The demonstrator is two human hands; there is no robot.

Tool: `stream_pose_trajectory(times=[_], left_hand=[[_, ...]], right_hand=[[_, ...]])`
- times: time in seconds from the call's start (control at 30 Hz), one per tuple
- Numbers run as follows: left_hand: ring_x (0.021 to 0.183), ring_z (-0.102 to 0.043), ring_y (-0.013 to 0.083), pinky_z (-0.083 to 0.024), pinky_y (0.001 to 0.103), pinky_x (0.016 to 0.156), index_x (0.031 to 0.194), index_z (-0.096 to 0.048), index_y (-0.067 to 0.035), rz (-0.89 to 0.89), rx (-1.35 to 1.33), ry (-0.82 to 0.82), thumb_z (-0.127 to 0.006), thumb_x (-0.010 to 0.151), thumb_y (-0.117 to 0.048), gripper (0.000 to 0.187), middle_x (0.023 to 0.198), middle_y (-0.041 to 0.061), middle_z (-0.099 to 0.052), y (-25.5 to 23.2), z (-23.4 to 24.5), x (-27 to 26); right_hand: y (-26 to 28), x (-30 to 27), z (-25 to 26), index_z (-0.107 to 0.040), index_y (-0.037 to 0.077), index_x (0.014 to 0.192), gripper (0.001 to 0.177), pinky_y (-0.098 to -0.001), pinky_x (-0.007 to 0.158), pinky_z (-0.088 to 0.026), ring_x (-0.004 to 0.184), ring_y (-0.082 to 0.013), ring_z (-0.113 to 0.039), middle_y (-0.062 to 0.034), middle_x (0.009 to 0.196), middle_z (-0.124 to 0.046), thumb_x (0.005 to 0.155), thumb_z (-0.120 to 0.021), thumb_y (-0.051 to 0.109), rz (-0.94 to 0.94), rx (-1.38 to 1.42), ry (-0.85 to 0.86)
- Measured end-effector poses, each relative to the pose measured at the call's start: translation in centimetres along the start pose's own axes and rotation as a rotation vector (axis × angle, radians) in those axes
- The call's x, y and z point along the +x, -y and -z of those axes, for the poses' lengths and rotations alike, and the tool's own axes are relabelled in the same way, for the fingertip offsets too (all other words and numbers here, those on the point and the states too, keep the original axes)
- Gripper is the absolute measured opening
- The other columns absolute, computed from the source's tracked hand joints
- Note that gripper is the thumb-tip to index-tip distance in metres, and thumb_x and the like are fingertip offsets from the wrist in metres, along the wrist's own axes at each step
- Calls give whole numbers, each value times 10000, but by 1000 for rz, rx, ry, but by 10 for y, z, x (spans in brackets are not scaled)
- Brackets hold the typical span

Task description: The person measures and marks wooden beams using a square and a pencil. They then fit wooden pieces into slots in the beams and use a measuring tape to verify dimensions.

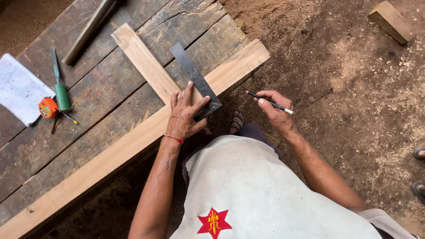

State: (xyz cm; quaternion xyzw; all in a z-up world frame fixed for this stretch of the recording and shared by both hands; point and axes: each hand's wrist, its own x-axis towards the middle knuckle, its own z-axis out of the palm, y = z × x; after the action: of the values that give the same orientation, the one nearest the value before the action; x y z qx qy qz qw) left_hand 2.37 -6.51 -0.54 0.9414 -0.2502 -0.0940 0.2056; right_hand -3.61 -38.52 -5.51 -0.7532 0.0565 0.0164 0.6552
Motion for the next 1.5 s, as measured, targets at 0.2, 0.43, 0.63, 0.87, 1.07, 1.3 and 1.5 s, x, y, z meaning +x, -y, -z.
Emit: stream_pose_trajectory(times=[0.2, 0.43, 0.63, 0.87, 1.07, 1.3, 1.5], left_hand=[[1455, -413, 347, -204, 511, 1244, 1355, -667, -369, 14, 19, 17, -855, 627, -286, 757, 1655, 201, -282, 0, 0, 3], [1431, -414, 311, -224, 495, 1242, 1321, -665, -427, 39, 34, -4, -882, 604, -330, 755, 1645, 148, -324, -2, -7, 4], [1428, -419, 312, -238, 492, 1232, 1333, -663, -425, 27, 35, -6, -895, 612, -335, 763, 1642, 150, -328, -3, -3, 5], [1424, -429, 308, -240, 496, 1227, 1330, -669, -417, 26, 25, -5, -887, 616, -320, 753, 1640, 153, -331, -5, -2, 5], [1418, -431, 315, -246, 490, 1230, 1333, -670, -410, 19, 9, -16, -884, 610, -316, 760, 1635, 158, -334, -6, 1, 5], [1405, -439, 323, -260, 479, 1223, 1328, -674, -418, 32, 16, -11, -882, 609, -305, 758, 1634, 142, -340, -7, 0, 5], [1363, -468, 329, -268, 478, 1215, 1318, -673, -430, 45, 24, -19, -884, 589, -309, 769, 1635, 115, -341, -6, -5, 5]], right_hand=[[10, -5, -19, -708, 31, 1189, 255, -288, 736, -609, 868, -121, -717, -87, 1022, -781, 988, -656, 180, 32, -56, 49], [32, 4, -38, -685, 27, 1213, 288, -319, 790, -648, 921, -167, -757, -101, 1070, -770, 982, -623, 187, 70, -57, 113], [38, 9, -46, -681, 19, 1199, 267, -345, 830, -639, 966, -194, -758, -124, 1086, -761, 992, -640, 182, 142, -121, 112], [35, 6, -50, -690, 23, 1195, 267, -338, 813, -638, 952, -184, -756, -115, 1056, -764, 985, -638, 180, 113, -124, 112], [40, 5, -52, -689, 20, 1190, 266, -335, 797, -630, 926, -175, -749, -111, 1042, -758, 980, -636, 174, 97, -121, 109], [38, 5, -53, -692, 26, 1187, 271, -347, 803, -630, 940, -193, -749, -113, 1038, -752, 991, -632, 203, 120, -164, 112], [33, 4, -55, -699, 40, 1186, 269, -356, 809, -634, 963, -207, -746, -115, 1041, -746, 1009, -636, 233, 155, -197, 114]])
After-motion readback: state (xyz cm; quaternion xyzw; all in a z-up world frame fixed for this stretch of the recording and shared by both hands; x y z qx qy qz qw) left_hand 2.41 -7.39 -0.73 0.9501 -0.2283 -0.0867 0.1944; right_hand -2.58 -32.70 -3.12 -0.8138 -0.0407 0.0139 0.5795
